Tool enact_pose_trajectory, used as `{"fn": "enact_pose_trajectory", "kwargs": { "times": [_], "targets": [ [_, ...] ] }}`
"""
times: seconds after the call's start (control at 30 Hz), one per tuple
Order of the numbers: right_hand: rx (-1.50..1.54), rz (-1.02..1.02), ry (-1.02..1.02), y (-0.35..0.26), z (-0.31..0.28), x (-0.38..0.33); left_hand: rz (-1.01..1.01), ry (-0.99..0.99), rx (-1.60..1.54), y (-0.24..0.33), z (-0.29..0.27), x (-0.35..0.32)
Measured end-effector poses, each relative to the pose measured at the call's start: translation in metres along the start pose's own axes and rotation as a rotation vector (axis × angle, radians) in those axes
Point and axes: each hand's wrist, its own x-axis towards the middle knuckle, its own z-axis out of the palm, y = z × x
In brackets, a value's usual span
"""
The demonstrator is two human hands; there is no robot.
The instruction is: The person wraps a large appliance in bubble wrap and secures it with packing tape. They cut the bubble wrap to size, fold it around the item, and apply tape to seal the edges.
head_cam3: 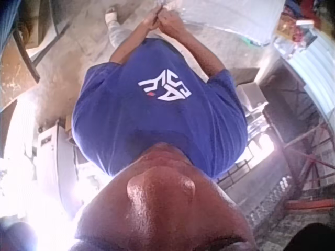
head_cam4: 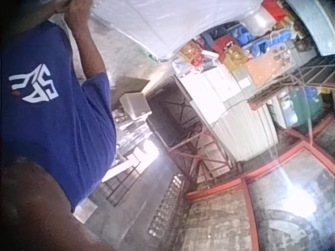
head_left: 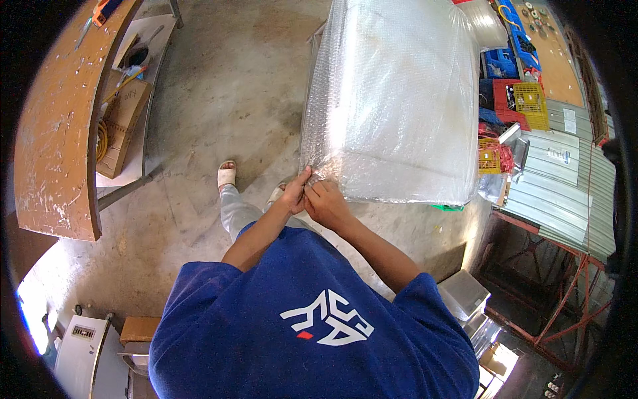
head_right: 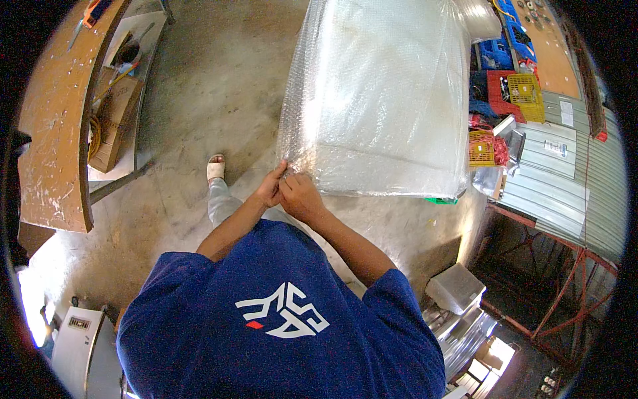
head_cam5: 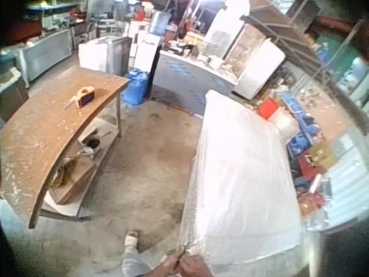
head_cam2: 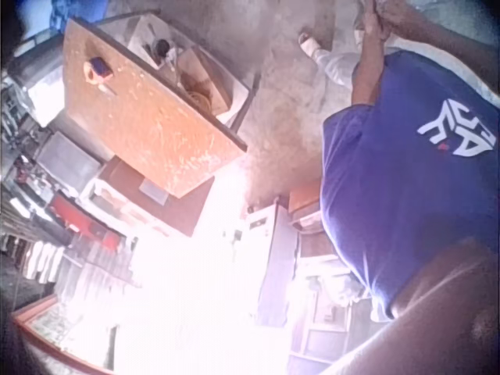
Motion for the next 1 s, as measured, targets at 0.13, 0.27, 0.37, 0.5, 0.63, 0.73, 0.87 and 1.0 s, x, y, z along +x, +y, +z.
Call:
{"fn": "enact_pose_trajectory", "kwargs": {
  "times": [0.13,0.27,0.37,0.5,0.63,0.73,0.87,1.0],
  "targets": [
    [0.071,0.002,-0.020,0.004,0.002,-0.003,0.167,0.183,0.095,-0.011,0.005,0.003],
    [0.168,-0.006,0.111,0.009,-0.002,-0.003,0.313,0.418,0.164,-0.024,0.019,0.008],
    [0.238,0.073,0.074,0.009,-0.005,-0.013,0.345,0.537,0.286,-0.027,0.023,0.009],
    [0.309,0.115,0.401,-0.011,-0.018,-0.016,0.187,0.384,0.533,-0.033,-0.052,0.063],
    [0.405,0.700,0.189,-0.034,0.005,-0.079,-0.059,0.253,0.132,-0.039,-0.039,0.075],
    [0.742,1.244,-0.003,-0.032,0.036,-0.099,-0.214,0.249,0.209,-0.027,0.002,0.055],
    [1.154,1.525,0.221,-0.037,0.084,-0.079,-0.427,0.229,0.613,-0.010,-0.006,0.062],
    [1.975,1.289,0.921,-0.044,0.065,-0.013,-0.382,0.282,1.165,0.023,-0.073,0.100]
  ]
}}
